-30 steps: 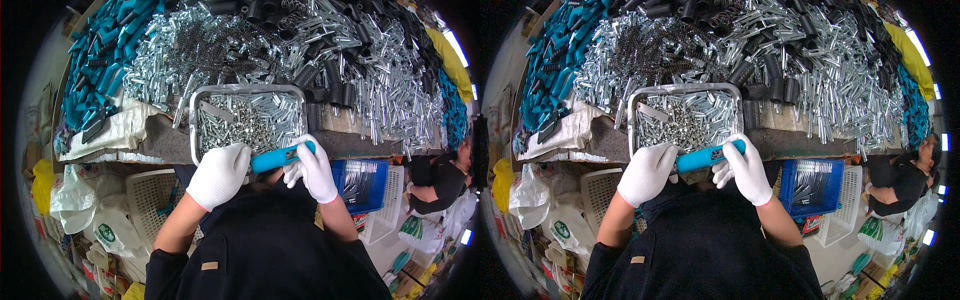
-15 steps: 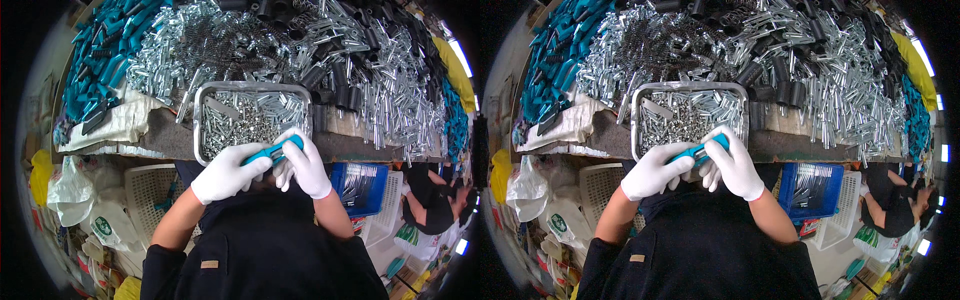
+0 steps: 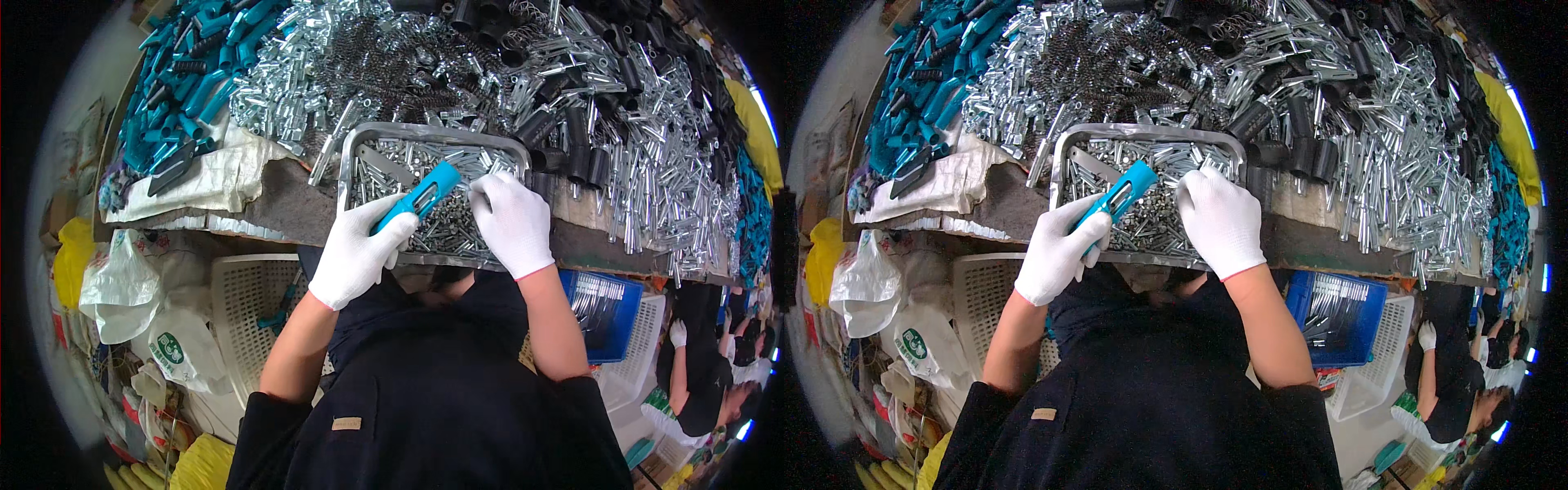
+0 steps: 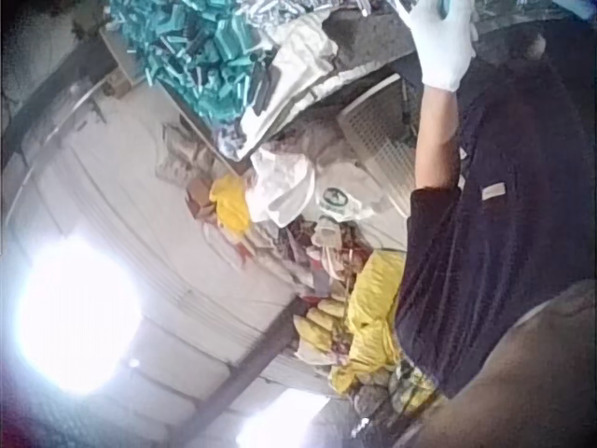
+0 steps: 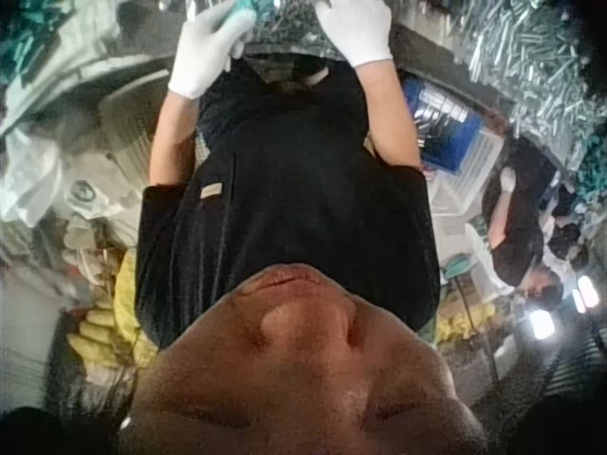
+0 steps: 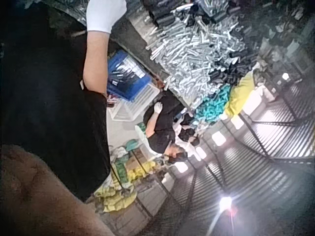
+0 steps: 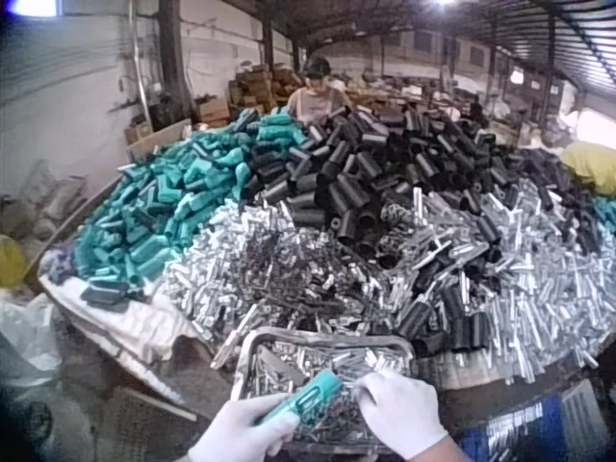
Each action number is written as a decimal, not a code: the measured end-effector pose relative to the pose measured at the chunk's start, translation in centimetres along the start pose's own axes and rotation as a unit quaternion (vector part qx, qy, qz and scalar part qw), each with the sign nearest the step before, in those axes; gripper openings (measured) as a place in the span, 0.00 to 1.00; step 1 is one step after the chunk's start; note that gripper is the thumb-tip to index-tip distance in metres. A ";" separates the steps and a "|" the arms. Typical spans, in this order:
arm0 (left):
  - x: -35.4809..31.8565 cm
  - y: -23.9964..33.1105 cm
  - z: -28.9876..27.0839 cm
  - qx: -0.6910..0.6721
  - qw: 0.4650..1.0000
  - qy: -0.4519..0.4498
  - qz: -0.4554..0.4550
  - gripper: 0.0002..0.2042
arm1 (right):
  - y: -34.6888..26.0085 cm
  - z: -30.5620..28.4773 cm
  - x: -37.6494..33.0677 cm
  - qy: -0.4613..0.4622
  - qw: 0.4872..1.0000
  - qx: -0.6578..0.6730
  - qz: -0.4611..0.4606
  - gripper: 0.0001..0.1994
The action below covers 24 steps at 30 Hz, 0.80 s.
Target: Assembling metal tubes and plastic handles to create a tool or component.
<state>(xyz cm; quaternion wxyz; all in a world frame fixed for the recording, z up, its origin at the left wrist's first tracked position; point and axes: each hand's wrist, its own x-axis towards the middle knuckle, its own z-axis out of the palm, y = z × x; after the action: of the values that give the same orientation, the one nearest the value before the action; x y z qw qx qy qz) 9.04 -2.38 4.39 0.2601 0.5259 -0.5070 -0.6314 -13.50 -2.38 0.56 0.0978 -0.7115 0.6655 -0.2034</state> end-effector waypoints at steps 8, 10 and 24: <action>0.0 -0.5 0.1 0.056 0.997 0.028 0.032 0.21 | -4.0 -2.5 -1.5 0.097 0.950 0.296 -0.002 0.03; 0.0 -0.1 0.4 0.067 0.996 0.027 0.047 0.21 | -4.5 -1.8 -1.7 0.099 0.948 0.302 -0.018 0.04; -0.5 1.0 2.5 0.256 0.932 0.124 0.224 0.20 | -3.0 0.4 -1.6 0.211 0.961 0.121 -0.133 0.10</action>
<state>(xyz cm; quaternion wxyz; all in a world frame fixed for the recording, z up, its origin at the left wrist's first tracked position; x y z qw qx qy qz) 6.72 -1.36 5.35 0.3126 0.5213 -0.7197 -0.3355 -10.68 -0.56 1.18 0.0127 -0.7172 0.5407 -0.4395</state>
